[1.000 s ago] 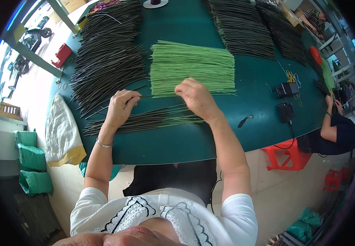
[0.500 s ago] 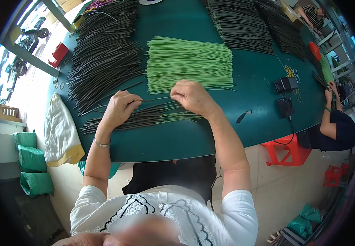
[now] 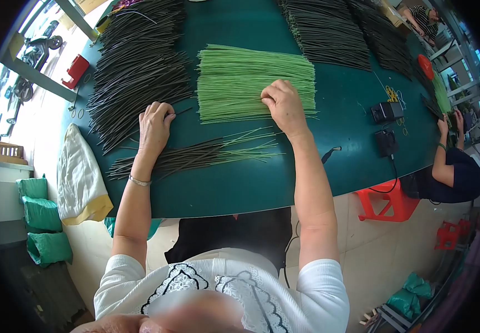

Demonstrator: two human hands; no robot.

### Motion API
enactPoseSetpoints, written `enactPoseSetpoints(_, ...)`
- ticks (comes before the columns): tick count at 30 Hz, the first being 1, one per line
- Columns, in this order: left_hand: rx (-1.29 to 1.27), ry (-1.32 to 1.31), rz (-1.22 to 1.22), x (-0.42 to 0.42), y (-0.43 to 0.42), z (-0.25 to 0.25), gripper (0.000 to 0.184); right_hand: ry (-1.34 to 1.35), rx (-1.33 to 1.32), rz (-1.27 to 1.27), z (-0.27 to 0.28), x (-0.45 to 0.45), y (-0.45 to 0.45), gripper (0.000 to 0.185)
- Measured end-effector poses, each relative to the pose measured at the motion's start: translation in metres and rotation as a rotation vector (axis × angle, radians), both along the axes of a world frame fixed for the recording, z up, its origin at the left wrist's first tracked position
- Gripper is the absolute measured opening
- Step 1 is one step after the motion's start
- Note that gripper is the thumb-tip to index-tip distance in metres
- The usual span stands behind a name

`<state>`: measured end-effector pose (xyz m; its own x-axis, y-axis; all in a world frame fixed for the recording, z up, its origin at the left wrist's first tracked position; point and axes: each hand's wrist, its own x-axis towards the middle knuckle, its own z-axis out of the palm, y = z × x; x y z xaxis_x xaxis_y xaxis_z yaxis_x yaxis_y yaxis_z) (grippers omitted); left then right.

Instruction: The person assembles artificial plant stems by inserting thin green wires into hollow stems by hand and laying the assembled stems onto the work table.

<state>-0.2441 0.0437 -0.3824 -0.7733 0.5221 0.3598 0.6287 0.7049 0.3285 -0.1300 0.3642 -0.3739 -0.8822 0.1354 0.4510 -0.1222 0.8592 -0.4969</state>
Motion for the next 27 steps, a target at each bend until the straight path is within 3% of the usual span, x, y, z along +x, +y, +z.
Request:
enactPoseSetpoints(4, 0.037, 0.028, -0.030, 0.001, 0.001, 0.001, 0.006, 0.001, 0.076, -0.004, -0.004, -0.006, 0.000, 0.010)
enactPoseSetpoints(9, 0.362, -0.204, -0.019, 0.010, -0.002, 0.019, 0.007, 0.046, 0.146, -0.007, 0.003, -0.005, -0.006, 0.005)
enactPoseSetpoints(13, 0.382, -0.143, -0.075, 0.008, -0.003, 0.014, 0.011, 0.082, 0.197, 0.031, -0.003, -0.008, -0.001, 0.005)
enactPoseSetpoints(19, 0.490, -0.388, 0.003, 0.011, -0.001, 0.019, 0.009, 0.224, 0.150, 0.010, 0.005, -0.007, -0.002, 0.004)
enactPoseSetpoints(27, 0.595, -0.439, -0.018, 0.008, -0.002, 0.014, 0.009, 0.192, 0.091, 0.061, 0.014, -0.001, -0.015, 0.005)
